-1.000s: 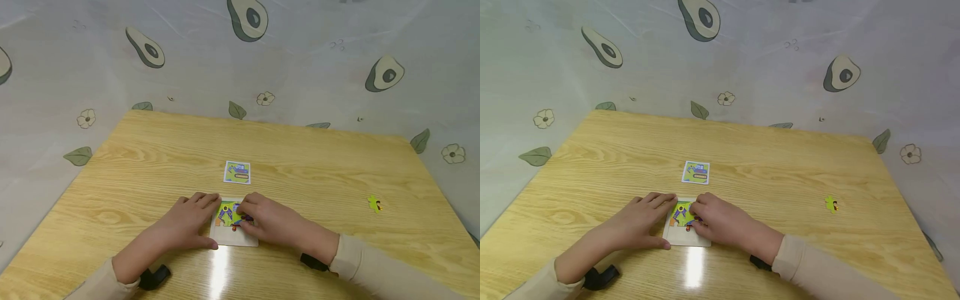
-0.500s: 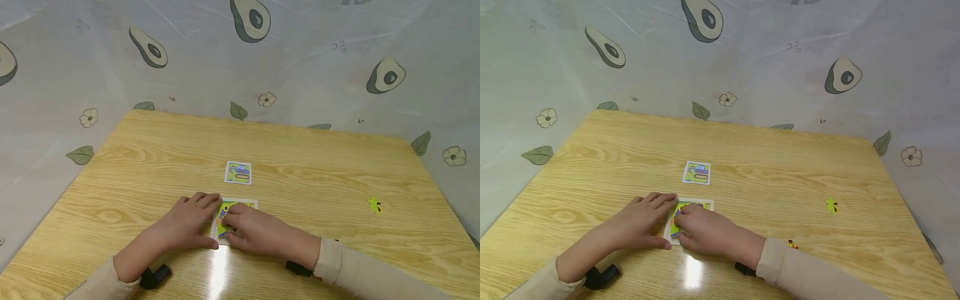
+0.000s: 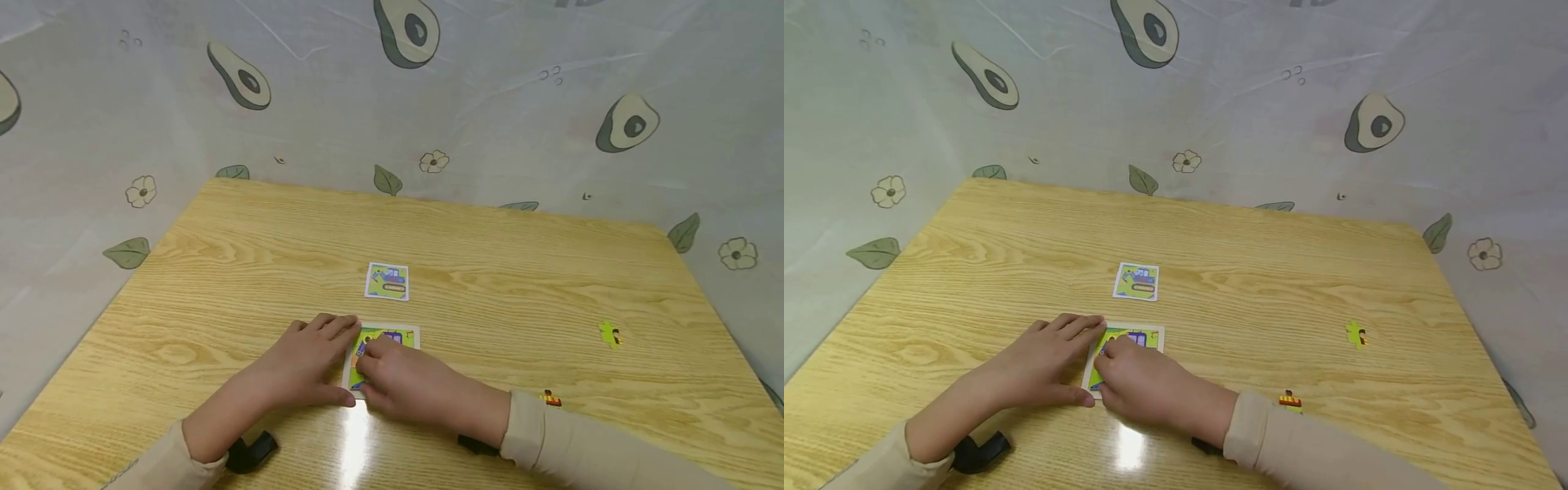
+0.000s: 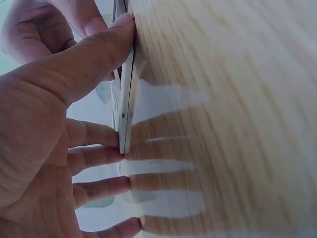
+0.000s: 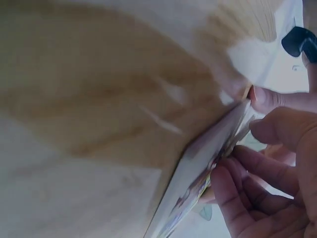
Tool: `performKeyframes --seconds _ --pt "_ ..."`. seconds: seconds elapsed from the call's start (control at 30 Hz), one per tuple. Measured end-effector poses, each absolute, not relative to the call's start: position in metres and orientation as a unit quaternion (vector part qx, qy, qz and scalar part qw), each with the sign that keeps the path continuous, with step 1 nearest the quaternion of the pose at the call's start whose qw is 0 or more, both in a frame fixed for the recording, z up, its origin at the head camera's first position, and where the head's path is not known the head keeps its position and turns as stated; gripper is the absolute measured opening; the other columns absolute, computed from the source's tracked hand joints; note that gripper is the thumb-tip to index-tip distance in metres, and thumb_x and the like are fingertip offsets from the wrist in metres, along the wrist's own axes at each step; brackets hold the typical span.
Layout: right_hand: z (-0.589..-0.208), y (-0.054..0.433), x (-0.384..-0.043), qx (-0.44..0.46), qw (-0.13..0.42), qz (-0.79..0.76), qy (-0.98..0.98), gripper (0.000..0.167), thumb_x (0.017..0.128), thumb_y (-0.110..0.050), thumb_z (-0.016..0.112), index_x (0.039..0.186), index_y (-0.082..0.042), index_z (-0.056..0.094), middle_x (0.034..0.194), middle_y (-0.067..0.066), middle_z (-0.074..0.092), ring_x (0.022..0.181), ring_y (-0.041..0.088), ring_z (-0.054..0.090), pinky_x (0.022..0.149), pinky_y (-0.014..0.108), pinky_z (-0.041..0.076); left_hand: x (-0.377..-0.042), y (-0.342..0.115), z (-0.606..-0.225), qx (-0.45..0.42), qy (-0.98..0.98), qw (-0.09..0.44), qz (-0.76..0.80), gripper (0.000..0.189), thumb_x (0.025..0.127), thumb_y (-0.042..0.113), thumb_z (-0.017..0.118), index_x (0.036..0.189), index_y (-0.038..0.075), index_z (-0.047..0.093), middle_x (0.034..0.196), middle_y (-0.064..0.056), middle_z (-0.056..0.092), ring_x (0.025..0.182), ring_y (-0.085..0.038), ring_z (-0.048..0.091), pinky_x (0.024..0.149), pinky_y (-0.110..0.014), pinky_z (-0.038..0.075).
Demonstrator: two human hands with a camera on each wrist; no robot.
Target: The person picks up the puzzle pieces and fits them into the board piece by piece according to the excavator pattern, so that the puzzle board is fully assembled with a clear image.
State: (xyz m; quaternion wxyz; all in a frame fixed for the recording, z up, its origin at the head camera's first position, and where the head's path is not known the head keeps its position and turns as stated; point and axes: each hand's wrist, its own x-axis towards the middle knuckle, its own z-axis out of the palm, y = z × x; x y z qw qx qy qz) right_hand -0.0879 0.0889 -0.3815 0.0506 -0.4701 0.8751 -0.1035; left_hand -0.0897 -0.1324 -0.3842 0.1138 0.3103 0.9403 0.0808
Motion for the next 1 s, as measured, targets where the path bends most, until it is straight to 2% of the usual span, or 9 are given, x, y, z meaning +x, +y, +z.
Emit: performKeyframes --seconds 0.13,0.33,1.0 --pt "-0.3837 0.0869 -0.0839 -0.471 0.019 -0.084 0.878 0.014 0.099 -0.024 0.069 0.092 -0.011 0.067 0.092 -0.003 0.059 0.087 0.010 0.056 0.074 0.020 0.052 -0.0896 -0.1328 -0.3850 0.309 0.941 0.113 0.084 0.105 0.082 0.069 0.077 0.160 0.007 0.042 0.165 -0.009 0.044 0.149 -0.032 0.044 0.105 -0.061 0.047" --pt "-0.3844 0.0851 -0.0810 -0.467 0.007 -0.063 0.882 0.016 0.100 -0.025 0.069 0.092 -0.012 0.069 0.093 -0.003 0.059 0.090 0.011 0.056 0.074 0.021 0.053 -0.0895 -0.1334 -0.3850 0.312 0.940 0.110 0.086 0.105 0.083 0.069 0.076 0.160 0.006 0.042 0.165 -0.009 0.044 0.148 -0.032 0.044 0.104 -0.061 0.048" --pt "-0.3807 0.0837 -0.0797 -0.453 0.052 -0.059 0.888 0.016 0.102 -0.026 0.068 0.094 -0.013 0.075 0.107 -0.001 0.062 0.103 0.013 0.058 0.082 0.022 0.056 -0.0906 -0.1329 -0.3861 0.314 0.939 0.109 0.084 0.105 0.083 0.069 0.076 0.160 0.007 0.041 0.165 -0.009 0.044 0.148 -0.032 0.045 0.103 -0.062 0.048"
